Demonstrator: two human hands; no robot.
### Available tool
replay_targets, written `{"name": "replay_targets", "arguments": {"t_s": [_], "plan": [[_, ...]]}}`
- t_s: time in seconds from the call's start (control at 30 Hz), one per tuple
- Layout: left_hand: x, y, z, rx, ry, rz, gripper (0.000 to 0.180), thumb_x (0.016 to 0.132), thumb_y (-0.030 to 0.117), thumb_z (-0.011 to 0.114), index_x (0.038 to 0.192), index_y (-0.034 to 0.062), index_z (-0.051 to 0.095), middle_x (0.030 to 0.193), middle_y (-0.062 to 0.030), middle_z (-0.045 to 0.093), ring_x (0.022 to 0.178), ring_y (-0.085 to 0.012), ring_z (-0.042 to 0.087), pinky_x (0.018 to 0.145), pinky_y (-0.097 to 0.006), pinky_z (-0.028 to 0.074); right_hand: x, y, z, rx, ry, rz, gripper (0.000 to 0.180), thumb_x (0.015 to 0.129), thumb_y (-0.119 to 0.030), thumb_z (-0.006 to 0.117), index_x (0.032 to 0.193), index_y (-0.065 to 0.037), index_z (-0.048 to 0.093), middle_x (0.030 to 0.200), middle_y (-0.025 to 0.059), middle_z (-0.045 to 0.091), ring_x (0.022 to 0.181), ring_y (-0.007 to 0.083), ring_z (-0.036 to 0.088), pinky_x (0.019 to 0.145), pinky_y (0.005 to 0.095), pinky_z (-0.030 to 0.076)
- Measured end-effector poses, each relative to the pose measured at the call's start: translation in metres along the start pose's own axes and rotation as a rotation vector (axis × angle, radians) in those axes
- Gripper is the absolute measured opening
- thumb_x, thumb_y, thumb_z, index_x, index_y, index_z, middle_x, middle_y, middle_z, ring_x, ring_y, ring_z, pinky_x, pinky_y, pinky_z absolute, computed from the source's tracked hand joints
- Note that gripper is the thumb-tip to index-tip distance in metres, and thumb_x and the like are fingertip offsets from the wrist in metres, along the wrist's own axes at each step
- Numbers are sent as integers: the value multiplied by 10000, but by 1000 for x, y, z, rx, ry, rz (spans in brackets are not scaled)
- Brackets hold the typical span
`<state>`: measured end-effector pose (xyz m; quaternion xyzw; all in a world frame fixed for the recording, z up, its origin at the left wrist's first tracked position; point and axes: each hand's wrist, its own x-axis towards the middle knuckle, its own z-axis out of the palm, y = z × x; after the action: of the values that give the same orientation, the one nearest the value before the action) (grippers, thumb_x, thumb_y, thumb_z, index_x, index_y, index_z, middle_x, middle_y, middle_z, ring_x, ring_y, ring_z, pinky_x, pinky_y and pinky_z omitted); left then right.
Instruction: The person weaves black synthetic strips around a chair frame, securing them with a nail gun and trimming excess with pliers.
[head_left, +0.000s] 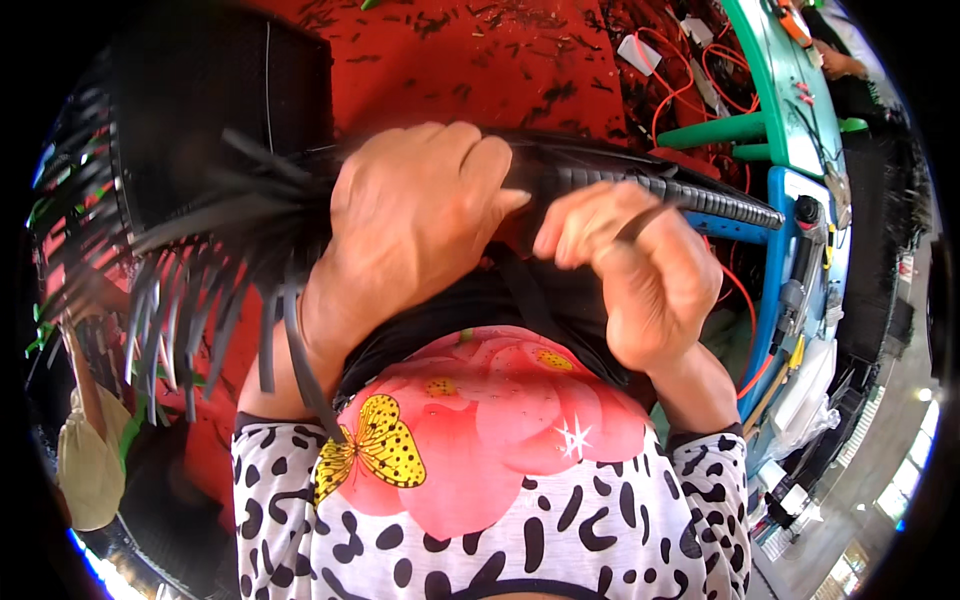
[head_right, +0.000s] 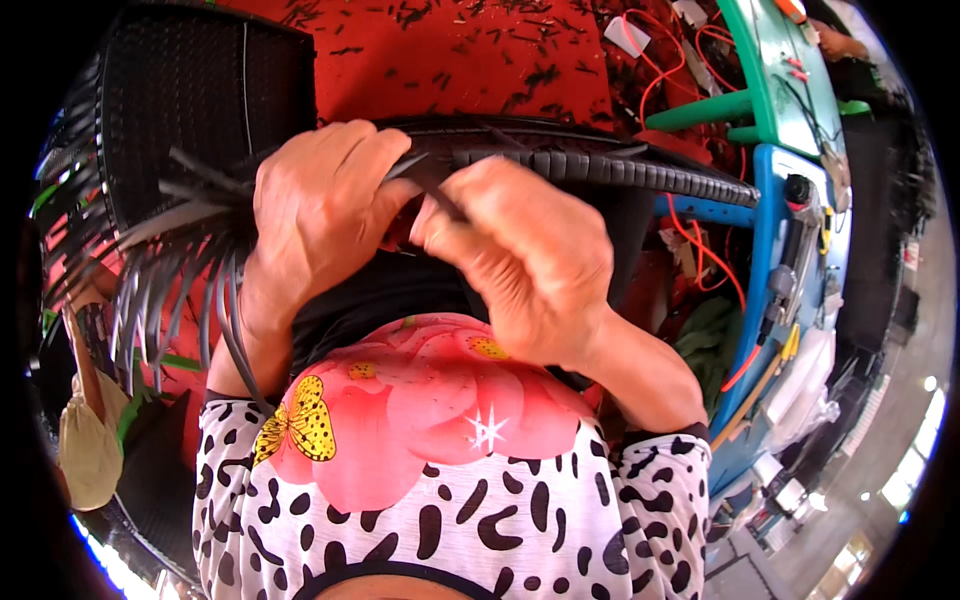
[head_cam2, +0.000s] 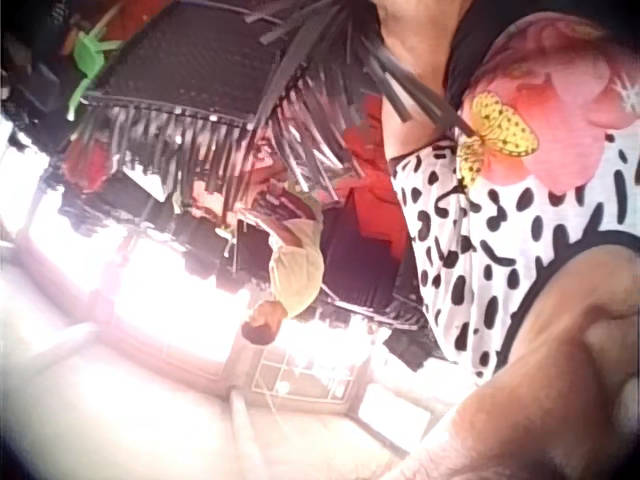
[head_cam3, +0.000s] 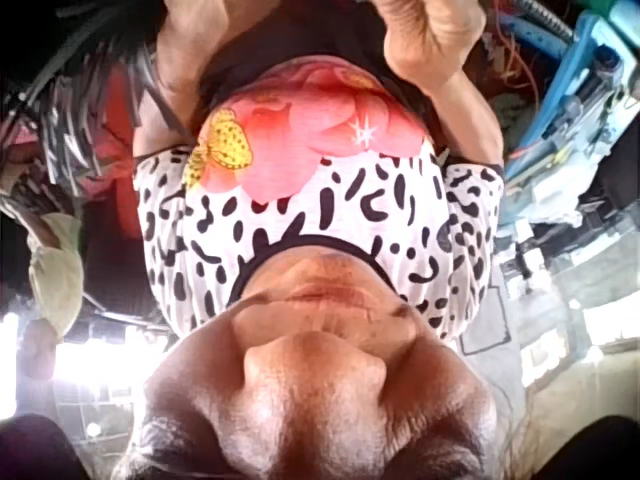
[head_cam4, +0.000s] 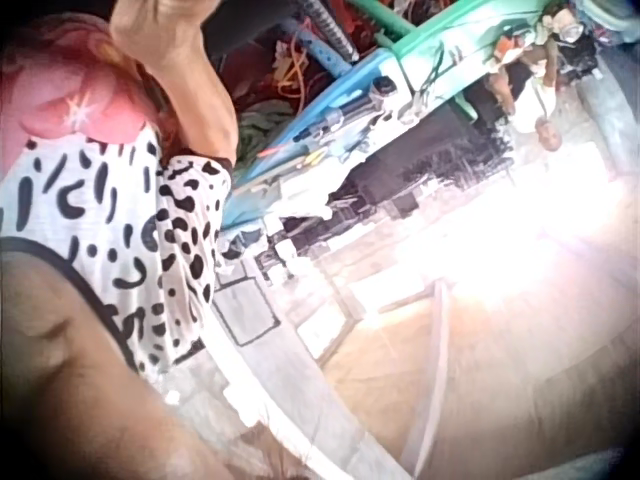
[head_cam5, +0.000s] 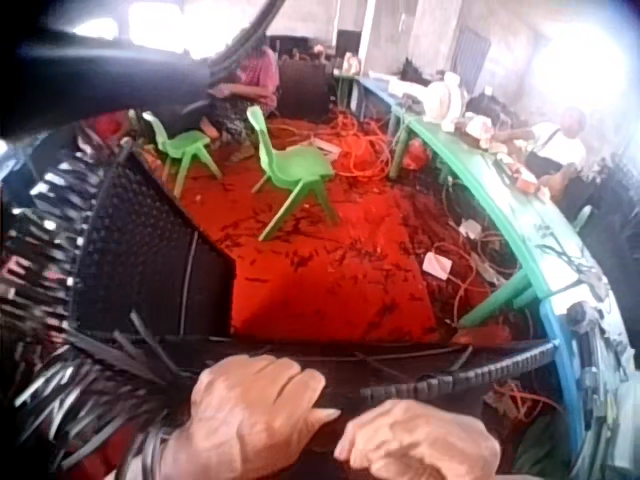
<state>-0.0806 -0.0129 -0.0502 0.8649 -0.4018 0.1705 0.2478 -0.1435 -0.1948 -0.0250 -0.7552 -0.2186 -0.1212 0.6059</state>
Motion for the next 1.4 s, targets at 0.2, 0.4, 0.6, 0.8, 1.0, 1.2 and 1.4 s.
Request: {"name": "replay_targets", "arguments": {"t_s": [0.2, 0.4, 0.6, 0.8, 1.0, 1.2, 1.4], "plan": [[6, -7, -1, -5, 91, 25, 245, 675, 181, 739, 822, 80, 569, 695, -69, 539, 646, -280, 582, 557, -374, 470, 6, 9, 5, 168, 126, -41, 179, 966, -82, 534, 867, 60, 579, 818, 123, 636, 710, 155, 607, 628, 250, 493], [11, -10, 8, -15, 142, 73, 253, 701, 160, 723, 925, 104, 620, 708, -56, 551, 657, -282, 586, 553, -387, 469, 35, 11, -9, -32, 90, 25, 196, 966, -134, 543, 870, 10, 636, 760, 57, 679, 593, 68, 566, 545, 195, 462], [20, -17, 13, -17, 171, 71, 258, 728, 211, 731, 939, 97, 635, 729, -54, 576, 679, -283, 599, 564, -394, 474, 60, 21, -24, -213, 6, -19, 162, 938, -147, 589, 904, 7, 628, 871, 80, 673, 744, 108, 622, 623, 238, 489], [20, -16, 19, 95, 179, 41, 294, 755, 328, 727, 898, 88, 637, 728, -44, 599, 680, -268, 612, 560, -382, 482, 67, 19, -17, -296, 75, 12, 225, 955, -183, 581, 796, -28, 617, 685, -2, 605, 605, 57, 510, 555, 229, 409], [22, -11, 17, 131, 177, 34, 275, 755, 312, 733, 881, 89, 634, 724, -50, 599, 666, -264, 613, 549, -378, 479, 94, 40, -23, -688, 68, 59, 280, 885, -190, 620, 693, -5, 534, 594, 152, 506, 553, 209, 528, 548, 352, 416], [21, -7, 15, 65, 196, 61, 289, 724, 213, 747, 987, 130, 662, 704, -53, 567, 642, -262, 592, 550, -381, 465, 111, 72, -29, -697, -166, 195, 265, 840, -203, 615, 695, 16, 577, 659, 194, 600, 663, 302, 650, 606, 421, 479], [24, -15, 16, 66, 130, 129, 413, 725, 112, 721, 1125, 202, 672, 665, -55, 498, 592, -263, 550, 530, -387, 437, 113, 77, -31, -561, -313, 404, 270, 833, -199, 623, 688, 27, 604, 688, 178, 649, 680, 280, 676, 613, 388, 512]]}}
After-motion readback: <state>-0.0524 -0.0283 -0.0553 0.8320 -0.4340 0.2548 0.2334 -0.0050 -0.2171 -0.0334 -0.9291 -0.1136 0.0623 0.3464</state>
